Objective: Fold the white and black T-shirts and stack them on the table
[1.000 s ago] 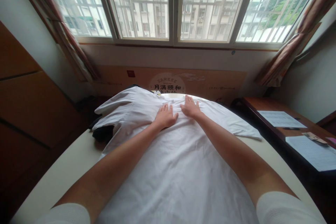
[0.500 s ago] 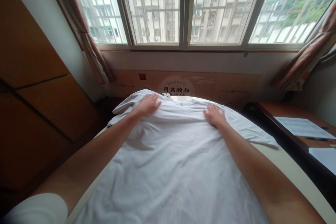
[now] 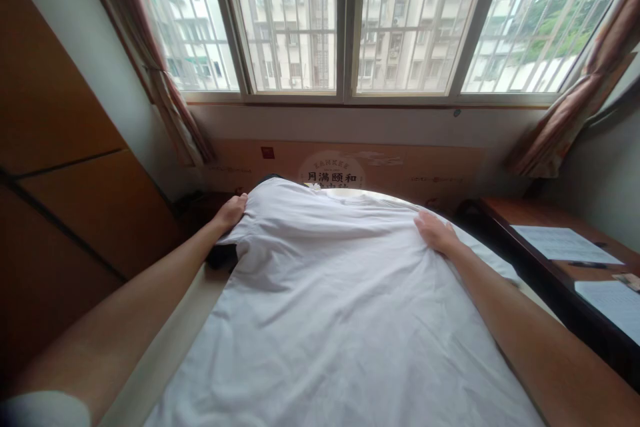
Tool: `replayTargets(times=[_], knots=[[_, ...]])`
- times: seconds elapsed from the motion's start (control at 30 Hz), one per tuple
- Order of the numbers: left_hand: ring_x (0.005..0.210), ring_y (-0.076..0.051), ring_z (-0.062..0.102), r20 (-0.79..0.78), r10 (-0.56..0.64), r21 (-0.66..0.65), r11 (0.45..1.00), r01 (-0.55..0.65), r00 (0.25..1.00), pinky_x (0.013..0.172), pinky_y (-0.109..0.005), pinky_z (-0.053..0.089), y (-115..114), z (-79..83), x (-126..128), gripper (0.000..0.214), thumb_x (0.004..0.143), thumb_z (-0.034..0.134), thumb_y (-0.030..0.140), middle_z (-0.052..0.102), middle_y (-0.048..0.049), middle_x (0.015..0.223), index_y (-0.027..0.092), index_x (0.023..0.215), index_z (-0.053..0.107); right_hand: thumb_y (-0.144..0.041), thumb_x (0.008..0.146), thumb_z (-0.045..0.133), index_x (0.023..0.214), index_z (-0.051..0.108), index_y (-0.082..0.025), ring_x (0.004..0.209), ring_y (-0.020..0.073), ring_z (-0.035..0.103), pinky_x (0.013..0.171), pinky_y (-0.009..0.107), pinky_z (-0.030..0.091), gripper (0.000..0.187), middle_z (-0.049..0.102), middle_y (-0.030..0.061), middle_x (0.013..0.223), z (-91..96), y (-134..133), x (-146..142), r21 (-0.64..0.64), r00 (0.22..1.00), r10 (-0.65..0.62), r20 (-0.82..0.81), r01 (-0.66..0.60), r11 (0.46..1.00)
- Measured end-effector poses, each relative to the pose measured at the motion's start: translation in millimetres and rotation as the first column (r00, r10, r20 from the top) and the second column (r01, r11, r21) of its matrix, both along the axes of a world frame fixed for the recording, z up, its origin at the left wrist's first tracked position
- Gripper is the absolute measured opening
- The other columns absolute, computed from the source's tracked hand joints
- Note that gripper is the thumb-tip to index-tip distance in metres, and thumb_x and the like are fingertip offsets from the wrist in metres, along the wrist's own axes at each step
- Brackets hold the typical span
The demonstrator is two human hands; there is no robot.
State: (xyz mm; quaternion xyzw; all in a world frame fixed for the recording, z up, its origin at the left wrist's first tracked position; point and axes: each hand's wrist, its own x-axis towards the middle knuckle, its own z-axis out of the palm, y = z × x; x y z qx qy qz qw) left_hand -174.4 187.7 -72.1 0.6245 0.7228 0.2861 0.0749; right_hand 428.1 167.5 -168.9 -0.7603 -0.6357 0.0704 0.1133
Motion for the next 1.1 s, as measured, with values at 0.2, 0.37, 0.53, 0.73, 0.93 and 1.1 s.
replayTargets(times=[0.2,0.37,0.53,0.73,0.93,1.1], knots=[[0.073,-0.022,0.064,0.148,-0.084,0.107,0.992,0.069,0.985,0.063,-0.028,0.048,-10.6,-1.7,-34.9,0.027,0.077,0.057,0.045,0.069,-0.0026,0.077,0.020,0.085,0.065,-0.046,0.109,0.016,0.166,0.038,-0.017,0.162,0.0324,0.026,0.127,0.070,0.021,0.068,0.028,0.0120,0.175,-9.0,-29.5,46.9,-0.014,0.998,-0.029,0.062,0.030,0.999],[0.091,-0.027,0.069,0.071,0.086,0.167,0.981,-0.097,0.994,0.082,-0.035,0.051,5.7,12.4,-29.0,0.023,0.084,0.056,0.038,0.076,-0.0079,0.094,0.021,0.093,0.068,-0.046,0.109,0.019,0.166,0.038,-0.020,0.163,0.0303,0.024,0.128,0.067,0.022,0.066,0.027,0.0111,0.176,-5.9,-35.2,48.6,-0.020,0.996,-0.055,0.068,0.057,0.998],[0.121,-0.044,0.065,-0.048,0.273,0.025,0.962,-0.272,0.961,0.104,-0.058,0.047,4.8,19.2,-4.7,0.030,0.080,0.063,0.022,0.071,-0.0241,0.129,0.015,0.108,0.071,-0.044,0.110,0.021,0.166,0.038,-0.016,0.162,0.0311,0.026,0.128,0.068,0.020,0.065,0.028,0.0133,0.175,-4.9,-37.4,45.8,-0.024,0.991,-0.083,0.103,0.086,0.996],[0.151,-0.031,0.046,-0.244,-0.117,0.224,0.959,0.173,0.963,0.124,-0.046,0.036,-14.7,17.0,57.9,0.057,0.101,0.041,0.034,0.052,-0.0167,0.161,0.012,0.152,0.053,-0.043,0.109,0.016,0.168,0.030,-0.013,0.164,0.0294,0.020,0.129,0.067,0.016,0.068,0.023,0.0134,0.177,2.2,-41.1,-0.9,0.019,0.997,-0.013,0.080,0.012,1.000],[0.162,-0.031,0.027,-0.400,-0.295,-0.015,0.949,0.316,0.867,0.131,-0.046,0.022,-20.7,3.3,72.3,0.070,0.106,0.031,0.044,0.036,-0.0195,0.171,0.005,0.164,0.038,-0.052,0.109,0.019,0.170,0.028,-0.016,0.165,0.0295,0.017,0.129,0.068,0.015,0.071,0.020,0.0120,0.178,2.4,-50.8,-15.6,-0.066,0.990,0.089,0.107,-0.082,0.994],[0.162,-0.040,0.024,-0.503,-0.084,0.151,0.971,0.183,0.860,0.129,-0.055,0.022,-74.6,-0.8,87.4,0.071,0.106,0.031,0.037,0.024,-0.0289,0.173,-0.005,0.163,0.031,-0.046,0.109,0.021,0.168,0.030,-0.012,0.164,0.0325,0.020,0.126,0.073,0.013,0.068,0.024,0.0187,0.176,13.4,-59.8,-4.0,-0.065,0.991,0.002,0.131,0.007,0.998]])
